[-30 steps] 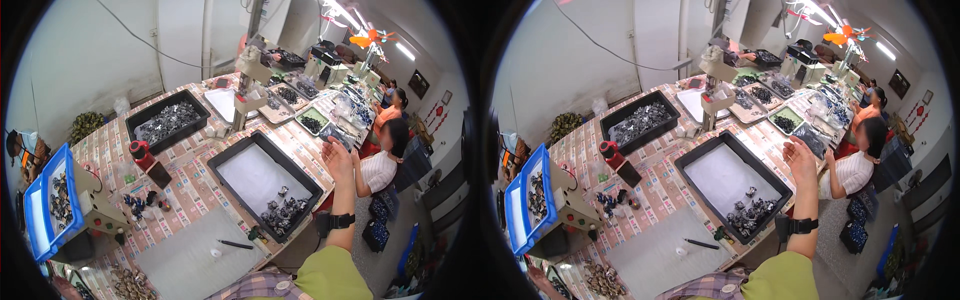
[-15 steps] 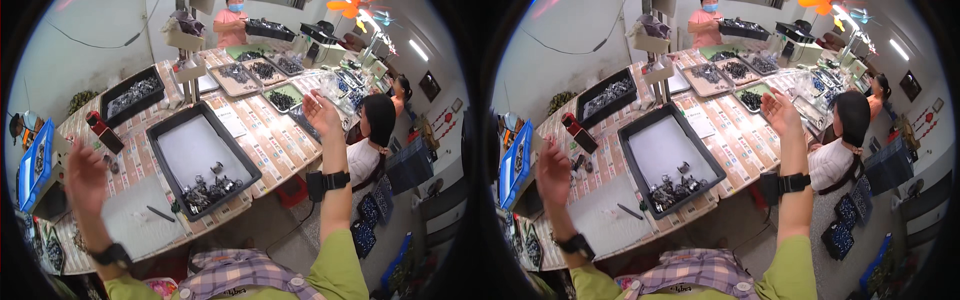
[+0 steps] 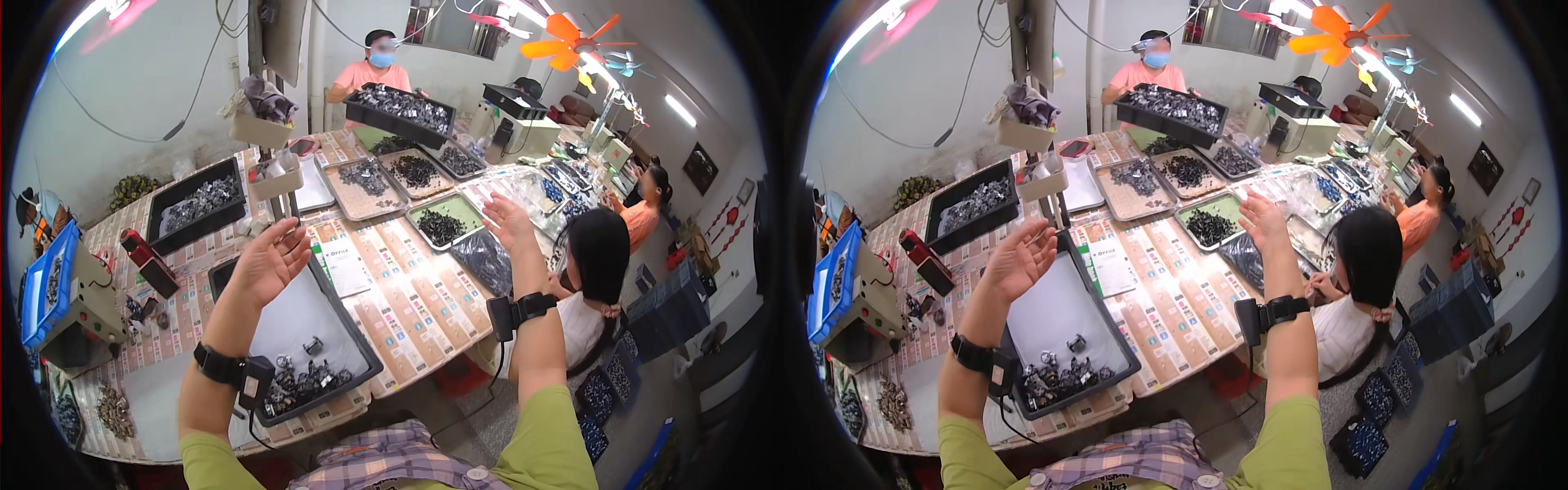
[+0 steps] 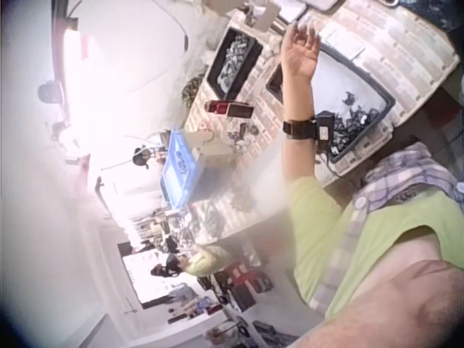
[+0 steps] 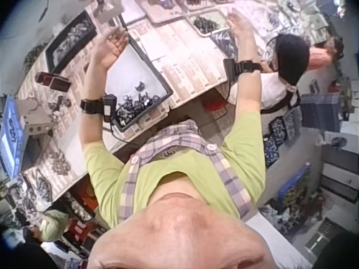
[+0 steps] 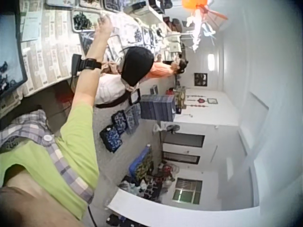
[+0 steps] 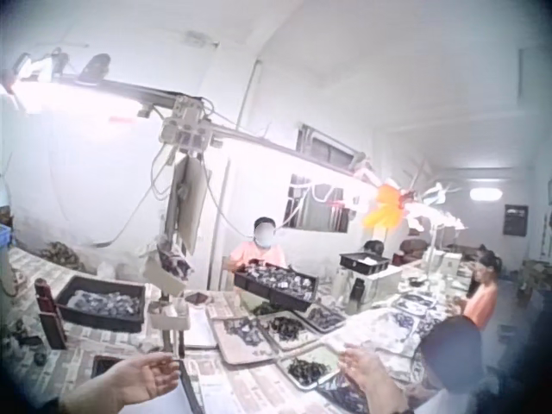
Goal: Apply adhesive to a small metal component and assemble it with other plastic and metal parts.
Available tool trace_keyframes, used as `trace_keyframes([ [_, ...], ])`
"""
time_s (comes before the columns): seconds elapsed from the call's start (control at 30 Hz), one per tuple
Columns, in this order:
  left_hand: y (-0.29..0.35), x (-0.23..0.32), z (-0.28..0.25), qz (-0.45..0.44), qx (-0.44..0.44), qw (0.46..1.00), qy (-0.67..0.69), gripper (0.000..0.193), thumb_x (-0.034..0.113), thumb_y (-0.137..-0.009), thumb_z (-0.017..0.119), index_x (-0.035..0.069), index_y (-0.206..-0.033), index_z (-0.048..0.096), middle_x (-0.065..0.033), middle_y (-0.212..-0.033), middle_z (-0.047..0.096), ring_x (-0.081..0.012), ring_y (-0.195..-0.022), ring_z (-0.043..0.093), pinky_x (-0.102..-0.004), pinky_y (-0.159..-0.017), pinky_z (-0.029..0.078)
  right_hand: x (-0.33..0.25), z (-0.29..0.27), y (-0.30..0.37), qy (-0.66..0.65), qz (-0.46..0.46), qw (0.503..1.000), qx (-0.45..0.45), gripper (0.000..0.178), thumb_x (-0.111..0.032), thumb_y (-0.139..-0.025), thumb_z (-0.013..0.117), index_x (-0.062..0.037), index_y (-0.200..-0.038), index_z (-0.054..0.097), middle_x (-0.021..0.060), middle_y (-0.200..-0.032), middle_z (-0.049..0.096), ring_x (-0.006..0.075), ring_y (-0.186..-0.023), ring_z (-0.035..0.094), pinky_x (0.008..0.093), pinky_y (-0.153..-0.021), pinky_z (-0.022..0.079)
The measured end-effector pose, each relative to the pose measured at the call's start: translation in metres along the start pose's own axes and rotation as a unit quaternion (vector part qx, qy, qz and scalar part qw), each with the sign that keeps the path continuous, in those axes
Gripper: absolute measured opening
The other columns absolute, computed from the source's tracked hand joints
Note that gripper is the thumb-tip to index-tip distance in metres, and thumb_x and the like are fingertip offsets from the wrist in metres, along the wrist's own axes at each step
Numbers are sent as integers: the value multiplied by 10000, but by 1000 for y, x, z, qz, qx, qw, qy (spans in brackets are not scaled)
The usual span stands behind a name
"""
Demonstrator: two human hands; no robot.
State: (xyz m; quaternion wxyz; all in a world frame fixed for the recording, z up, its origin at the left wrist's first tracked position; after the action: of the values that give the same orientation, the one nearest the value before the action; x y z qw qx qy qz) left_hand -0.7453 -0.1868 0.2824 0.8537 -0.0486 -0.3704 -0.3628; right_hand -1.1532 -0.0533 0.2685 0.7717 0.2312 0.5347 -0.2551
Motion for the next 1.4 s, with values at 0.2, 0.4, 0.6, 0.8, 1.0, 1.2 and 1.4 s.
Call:
trace_keyframes([
  [0.2,-113,-1,-21,9,89,996,-23,283,183,-796,595,45,-1000,455,-76,-918,532,-214,-837,564,-347,-746,508,33,-10,-137,64,29,998,5,431,-208,-775,582,-91,-1165,441,57,-1003,494,236,-970,441,427,-852,336],
  [0.4,-254,-3,-77,54,211,964,-155,329,319,-777,612,99,-988,490,-56,-931,564,-183,-849,543,-354,-716,468,101,1,-296,40,71,996,26,319,-257,-734,663,-74,-933,494,28,-753,490,151,-604,436,312,-456,363],
  [0.6,-373,12,-78,84,196,937,-278,840,508,-723,608,157,-1354,178,-136,-1384,197,-277,-1288,167,-491,-994,205,122,18,-328,43,-31,997,48,241,-158,-704,669,7,-826,542,31,-686,541,125,-554,488,276,-472,398],
  [0.8,-438,40,-91,138,309,913,-227,1038,641,-639,590,94,-1370,95,-149,-1425,-3,-369,-1299,8,-589,-976,136,98,14,-305,-86,-47,992,77,219,-8,-665,551,30,-879,528,36,-739,531,144,-603,511,262,-550,430],
  [1.0,-500,3,-95,101,218,969,-56,504,471,-664,582,105,-1004,520,-79,-1015,527,-254,-952,484,-518,-790,366,77,-26,-291,-121,-34,991,56,255,43,-605,480,30,-858,506,77,-747,548,184,-601,561,274,-569,501],
  [1.2,-445,-3,-67,136,186,973,-35,249,205,-649,511,42,-836,531,-81,-721,586,-210,-630,573,-366,-623,478,68,-47,-257,-55,-16,996,68,216,-105,-632,506,-16,-828,526,73,-748,559,198,-632,568,293,-587,493],
  [1.4,-357,-15,-29,132,112,985,19,213,250,-627,583,79,-753,565,-52,-663,575,-187,-581,540,-328,-589,447,-27,31,-44,366,-436,821,49,592,-382,-755,638,24,-1134,435,168,-1108,462,255,-969,483,410,-890,352],
])
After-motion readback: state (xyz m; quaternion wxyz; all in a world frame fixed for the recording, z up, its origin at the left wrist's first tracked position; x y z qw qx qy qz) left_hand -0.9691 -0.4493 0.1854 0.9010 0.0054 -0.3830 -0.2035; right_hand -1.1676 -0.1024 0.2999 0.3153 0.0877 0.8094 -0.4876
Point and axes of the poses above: each hand's wrist, its own y-axis away from the middle knuckle, its own z-axis out of the palm, x = y × z, the point moved 5 cm from there along -y, towards the middle knuckle
